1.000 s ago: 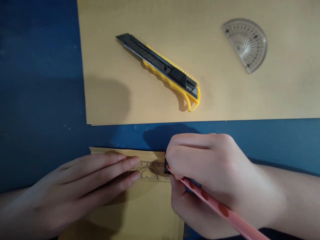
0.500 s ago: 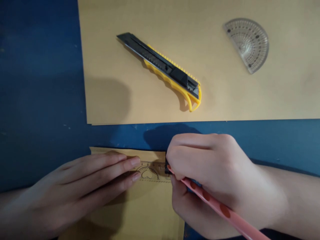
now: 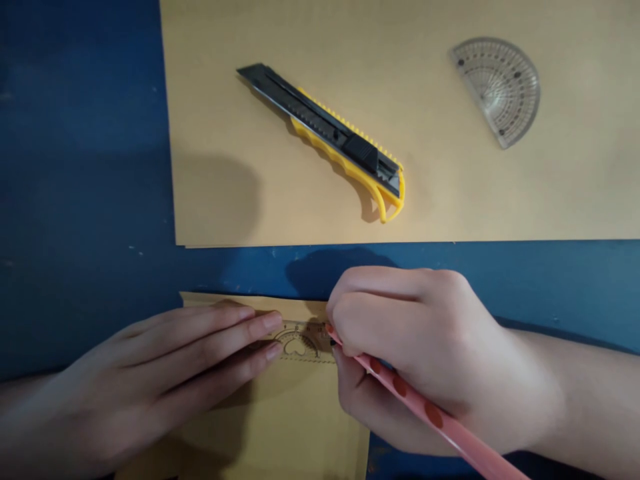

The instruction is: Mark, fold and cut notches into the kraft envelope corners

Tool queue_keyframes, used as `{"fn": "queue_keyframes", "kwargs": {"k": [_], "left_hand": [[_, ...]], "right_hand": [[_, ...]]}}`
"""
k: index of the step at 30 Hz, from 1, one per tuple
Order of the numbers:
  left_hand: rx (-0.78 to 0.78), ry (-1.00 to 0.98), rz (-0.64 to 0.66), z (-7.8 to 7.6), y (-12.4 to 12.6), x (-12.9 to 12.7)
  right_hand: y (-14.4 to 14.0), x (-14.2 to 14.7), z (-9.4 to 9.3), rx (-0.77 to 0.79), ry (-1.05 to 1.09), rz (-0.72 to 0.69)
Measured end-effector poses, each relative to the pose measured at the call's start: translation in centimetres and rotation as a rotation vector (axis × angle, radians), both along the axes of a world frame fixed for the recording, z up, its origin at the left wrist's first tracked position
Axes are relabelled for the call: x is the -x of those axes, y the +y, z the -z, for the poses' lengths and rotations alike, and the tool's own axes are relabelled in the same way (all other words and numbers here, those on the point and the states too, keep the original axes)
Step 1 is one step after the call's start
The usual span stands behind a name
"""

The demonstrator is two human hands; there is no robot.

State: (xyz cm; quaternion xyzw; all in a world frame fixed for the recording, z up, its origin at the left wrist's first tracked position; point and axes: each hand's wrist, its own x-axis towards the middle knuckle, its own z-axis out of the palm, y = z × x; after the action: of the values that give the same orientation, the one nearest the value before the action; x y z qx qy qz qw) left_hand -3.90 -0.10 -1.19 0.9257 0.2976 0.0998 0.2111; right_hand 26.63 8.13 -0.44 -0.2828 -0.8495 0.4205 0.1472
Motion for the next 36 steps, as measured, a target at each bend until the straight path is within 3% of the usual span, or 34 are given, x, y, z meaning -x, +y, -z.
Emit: {"fn": "queue_keyframes", "kwargs": {"k": [20, 36], "left_hand": [[0.021, 0.071, 0.078, -0.75, 0.69, 0.13], [0.037, 0.008, -0.013, -0.09, -0.11, -0.17]], "right_hand": [[0.59, 0.25, -0.23, 0.009, 0.025, -0.004], [0.30, 0.03, -0.10, -0.041, 0.010, -0.016]]}}
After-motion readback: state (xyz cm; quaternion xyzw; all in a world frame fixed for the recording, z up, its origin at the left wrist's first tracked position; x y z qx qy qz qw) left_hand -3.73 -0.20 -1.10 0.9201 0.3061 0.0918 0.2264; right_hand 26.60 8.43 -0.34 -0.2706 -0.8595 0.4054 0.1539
